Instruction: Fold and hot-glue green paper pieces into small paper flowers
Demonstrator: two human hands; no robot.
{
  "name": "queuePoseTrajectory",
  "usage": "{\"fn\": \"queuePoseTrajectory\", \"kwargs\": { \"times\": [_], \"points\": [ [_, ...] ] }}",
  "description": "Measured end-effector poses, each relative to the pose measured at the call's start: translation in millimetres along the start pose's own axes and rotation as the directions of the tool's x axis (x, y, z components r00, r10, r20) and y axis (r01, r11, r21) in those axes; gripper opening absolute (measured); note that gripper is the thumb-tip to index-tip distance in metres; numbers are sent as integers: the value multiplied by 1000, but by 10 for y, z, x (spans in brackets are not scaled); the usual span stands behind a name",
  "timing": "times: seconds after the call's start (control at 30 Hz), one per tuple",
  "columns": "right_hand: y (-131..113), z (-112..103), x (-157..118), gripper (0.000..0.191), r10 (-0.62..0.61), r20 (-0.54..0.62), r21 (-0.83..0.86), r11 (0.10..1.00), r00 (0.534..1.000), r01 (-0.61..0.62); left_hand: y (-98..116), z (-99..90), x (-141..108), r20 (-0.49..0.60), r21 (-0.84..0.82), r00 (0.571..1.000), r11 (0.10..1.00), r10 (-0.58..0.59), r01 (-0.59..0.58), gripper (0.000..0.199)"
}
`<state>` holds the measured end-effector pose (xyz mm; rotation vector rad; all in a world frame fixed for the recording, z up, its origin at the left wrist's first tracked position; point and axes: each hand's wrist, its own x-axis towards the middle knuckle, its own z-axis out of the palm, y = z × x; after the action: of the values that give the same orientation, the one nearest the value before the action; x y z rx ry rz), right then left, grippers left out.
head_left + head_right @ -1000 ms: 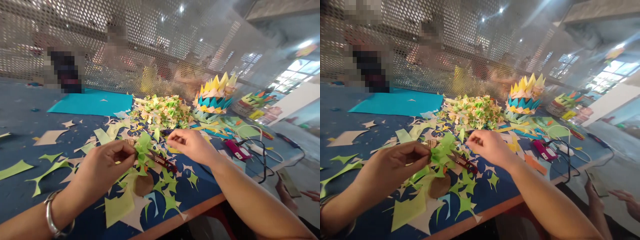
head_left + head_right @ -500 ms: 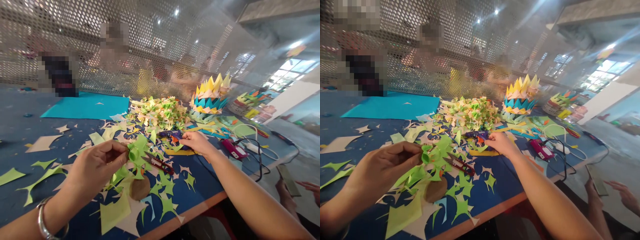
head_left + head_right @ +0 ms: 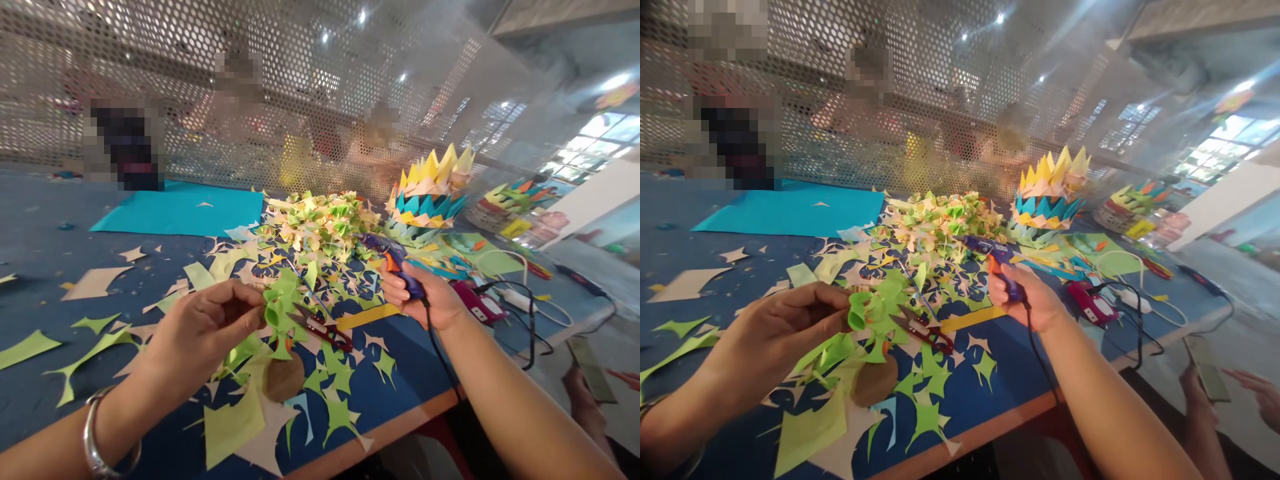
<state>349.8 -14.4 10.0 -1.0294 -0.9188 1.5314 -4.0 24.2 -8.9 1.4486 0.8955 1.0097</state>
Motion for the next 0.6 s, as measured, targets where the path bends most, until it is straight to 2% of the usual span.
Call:
{"fn": "queuePoseTrajectory", "kwargs": {
  "times": [0.2,0.3,0.47,0.6],
  "points": [
    [102,264,-13,37,-37,146,-1,999,989,38,-35,9,-16,75,-100,997,995,-3,11,13],
    [123,433,-25,31,-15,186,-72,997,982,29,-42,14,-19,96,-112,995,993,-21,32,14],
    [199,572,-77,24,9,114,-322,946,993,28,-84,6,-23,135,-167,990,985,-25,48,17],
    [267,589,-139,30,-50,102,-469,878,994,92,-86,4,-37,136,-208,990,976,-33,61,16]
  ]
}}
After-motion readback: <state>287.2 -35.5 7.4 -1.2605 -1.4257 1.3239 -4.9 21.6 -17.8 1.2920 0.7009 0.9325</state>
